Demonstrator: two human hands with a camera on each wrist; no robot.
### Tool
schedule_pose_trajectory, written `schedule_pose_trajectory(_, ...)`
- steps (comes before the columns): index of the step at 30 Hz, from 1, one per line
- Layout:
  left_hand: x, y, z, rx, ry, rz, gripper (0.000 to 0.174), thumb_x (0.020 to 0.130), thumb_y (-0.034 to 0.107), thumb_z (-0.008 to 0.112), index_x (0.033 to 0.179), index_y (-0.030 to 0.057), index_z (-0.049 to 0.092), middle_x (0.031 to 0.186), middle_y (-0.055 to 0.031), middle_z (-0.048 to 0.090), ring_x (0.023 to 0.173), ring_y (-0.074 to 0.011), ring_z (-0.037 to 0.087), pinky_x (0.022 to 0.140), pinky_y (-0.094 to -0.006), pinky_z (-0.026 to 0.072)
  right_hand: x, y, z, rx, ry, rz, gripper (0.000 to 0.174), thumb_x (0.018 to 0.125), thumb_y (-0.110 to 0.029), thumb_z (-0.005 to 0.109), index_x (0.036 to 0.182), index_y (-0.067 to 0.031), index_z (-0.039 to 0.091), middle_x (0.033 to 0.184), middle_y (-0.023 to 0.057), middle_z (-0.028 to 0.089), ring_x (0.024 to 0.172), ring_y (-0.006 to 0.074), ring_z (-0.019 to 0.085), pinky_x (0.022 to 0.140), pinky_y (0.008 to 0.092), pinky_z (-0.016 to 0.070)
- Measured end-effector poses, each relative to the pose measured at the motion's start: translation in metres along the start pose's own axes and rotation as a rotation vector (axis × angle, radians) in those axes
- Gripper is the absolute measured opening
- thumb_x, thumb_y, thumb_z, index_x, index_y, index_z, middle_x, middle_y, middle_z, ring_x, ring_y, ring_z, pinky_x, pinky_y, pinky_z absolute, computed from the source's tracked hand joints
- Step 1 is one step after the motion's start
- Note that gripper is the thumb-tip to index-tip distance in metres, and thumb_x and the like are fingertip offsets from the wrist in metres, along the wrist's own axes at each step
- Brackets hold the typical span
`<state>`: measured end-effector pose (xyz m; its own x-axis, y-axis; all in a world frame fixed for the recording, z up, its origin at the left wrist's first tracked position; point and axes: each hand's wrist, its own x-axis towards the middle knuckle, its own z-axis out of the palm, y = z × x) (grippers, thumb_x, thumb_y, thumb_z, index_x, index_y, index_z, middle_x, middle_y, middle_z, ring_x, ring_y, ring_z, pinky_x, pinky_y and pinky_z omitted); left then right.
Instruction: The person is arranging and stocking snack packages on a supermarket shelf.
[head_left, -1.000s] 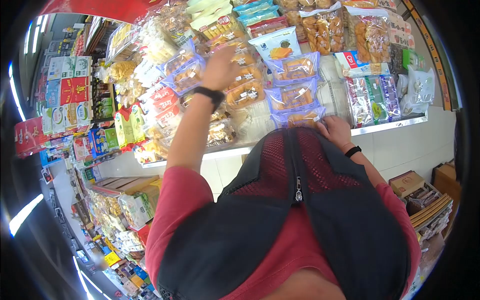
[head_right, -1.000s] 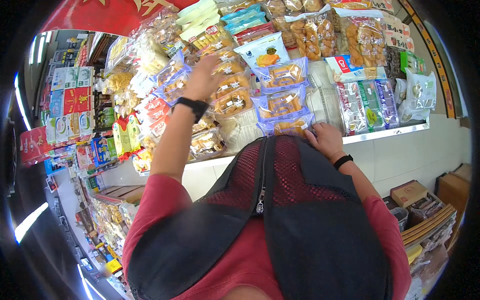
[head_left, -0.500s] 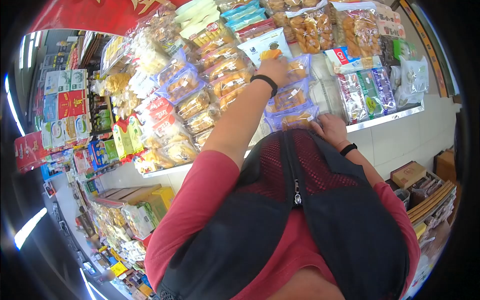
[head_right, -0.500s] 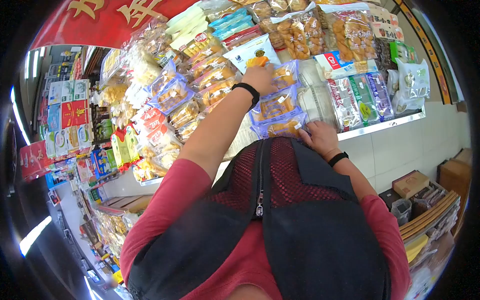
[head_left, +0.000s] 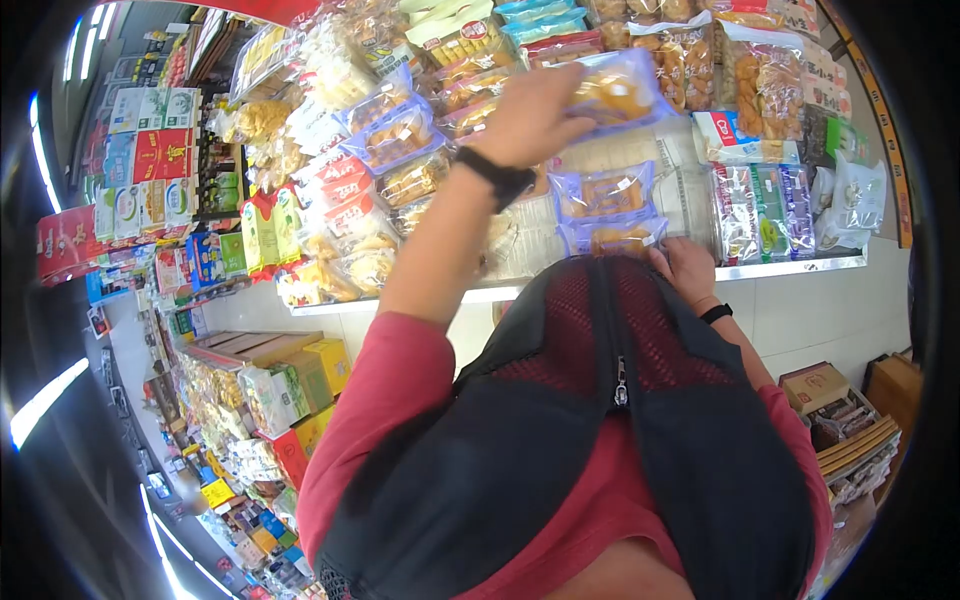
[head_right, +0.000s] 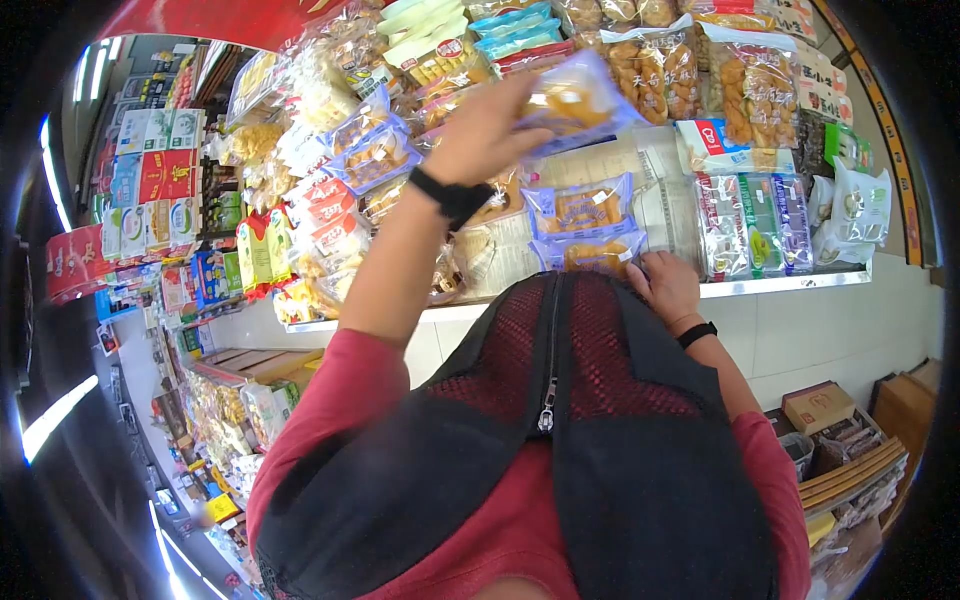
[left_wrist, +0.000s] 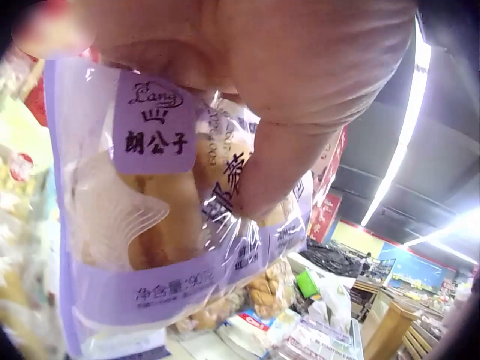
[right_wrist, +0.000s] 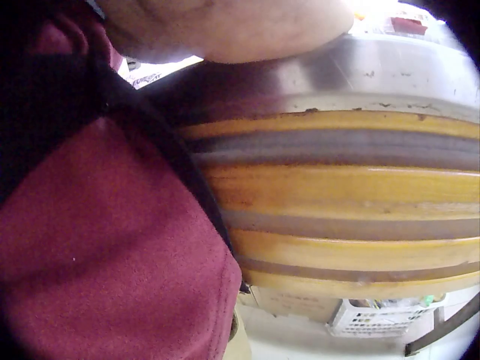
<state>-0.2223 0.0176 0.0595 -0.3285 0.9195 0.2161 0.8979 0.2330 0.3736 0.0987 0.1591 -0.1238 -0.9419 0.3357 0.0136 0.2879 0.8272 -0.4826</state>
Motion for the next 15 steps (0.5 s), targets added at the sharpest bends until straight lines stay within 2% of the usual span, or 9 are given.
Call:
schedule_pose_trajectory(2, -0.032, -0.027, -0.029, 0.018, 0.024, -0.035, 0.059, 0.078, 0.022, 0.077, 0.128, 0.0012, 0.054, 0.103, -0.0175, 0.064, 0.093, -0.0332, 0.062, 0.082, -0.0411, 0.0494, 0.0, 0.002, 0.002, 0.006, 0.003, -0.014, 0.031, 0.091, -0.04, 0.06, 0.09, -0.0092, 0.062, 0.081, 0.01, 0.06, 0.076, 0.0315, 0.062, 0.065, 0.0427, 0.0491)
schedule_pose_trajectory(4, -0.064, -0.045, -0.06, -0.007, -0.085, -0.251, 0.059, 0.077, 0.016, 0.076, 0.13, 0.0008, 0.053, 0.105, -0.0169, 0.064, 0.092, -0.0281, 0.062, 0.082, -0.0394, 0.0493, 0.0, 0.004, 0.004, 0.01, 0.008, -0.027, 0.031, 0.091, -0.04, 0.06, 0.09, -0.0092, 0.062, 0.081, 0.0099, 0.06, 0.076, 0.0315, 0.062, 0.065, 0.0427, 0.0492)
schedule_pose_trajectory(5, -0.075, -0.05, -0.072, 0.077, -0.184, -0.422, 0.061, 0.077, 0.015, 0.076, 0.131, 0.0012, 0.052, 0.109, -0.0174, 0.064, 0.096, -0.028, 0.063, 0.086, -0.0381, 0.0492, -0.001, 0.004, 0.004, 0.006, 0.01, -0.034, 0.031, 0.091, -0.04, 0.06, 0.09, -0.0092, 0.062, 0.081, 0.0099, 0.06, 0.075, 0.0314, 0.062, 0.066, 0.0426, 0.0492)
schedule_pose_trajectory(7, -0.115, -0.091, -0.075, 0.097, -0.169, -0.454, 0.062, 0.077, 0.014, 0.076, 0.132, 0.0015, 0.051, 0.112, -0.0186, 0.064, 0.101, -0.0297, 0.063, 0.089, -0.0386, 0.0488, 0.001, 0.004, 0.003, 0.001, 0.015, -0.045, 0.031, 0.091, -0.04, 0.06, 0.09, -0.0092, 0.062, 0.08, 0.0098, 0.06, 0.075, 0.0314, 0.062, 0.066, 0.0424, 0.0493)
schedule_pose_trajectory(9, -0.136, -0.106, -0.075, 0.114, -0.154, -0.488, 0.063, 0.076, 0.013, 0.075, 0.133, 0.0017, 0.051, 0.115, -0.0198, 0.064, 0.106, -0.0315, 0.062, 0.092, -0.0391, 0.0484, 0.0, 0.004, 0.002, -0.002, 0.006, -0.053, 0.031, 0.091, -0.04, 0.06, 0.09, -0.0093, 0.062, 0.08, 0.0097, 0.06, 0.075, 0.0313, 0.062, 0.066, 0.0423, 0.0493)
schedule_pose_trajectory(11, -0.145, -0.107, -0.076, 0.144, -0.318, -0.67, 0.065, 0.076, 0.013, 0.075, 0.135, 0.0026, 0.049, 0.125, -0.0216, 0.061, 0.115, -0.0357, 0.059, 0.096, -0.0413, 0.0478, 0.0, 0.007, 0.005, -0.007, 0.002, -0.057, 0.031, 0.091, -0.04, 0.06, 0.09, -0.0093, 0.062, 0.08, 0.0095, 0.06, 0.075, 0.0312, 0.062, 0.065, 0.0422, 0.0493)
schedule_pose_trajectory(14, -0.155, -0.125, -0.061, 0.193, -0.409, -0.618, 0.067, 0.077, 0.015, 0.075, 0.138, 0.006, 0.047, 0.134, -0.0195, 0.056, 0.122, -0.0373, 0.054, 0.102, -0.0429, 0.0446, 0.0, 0.007, 0.005, -0.008, 0.009, -0.057, 0.031, 0.092, -0.04, 0.06, 0.09, -0.0094, 0.062, 0.08, 0.0092, 0.061, 0.075, 0.0309, 0.062, 0.065, 0.042, 0.0493)
schedule_pose_trajectory(15, -0.16, -0.133, -0.053, 0.296, -0.431, -0.558, 0.068, 0.079, 0.016, 0.073, 0.141, 0.0104, 0.046, 0.138, -0.0153, 0.054, 0.127, -0.0359, 0.049, 0.107, -0.0429, 0.0409, 0.0, 0.006, 0.004, -0.001, 0.017, -0.058, 0.03, 0.092, -0.04, 0.06, 0.09, -0.0094, 0.062, 0.08, 0.0091, 0.061, 0.075, 0.0307, 0.062, 0.065, 0.0419, 0.0493)
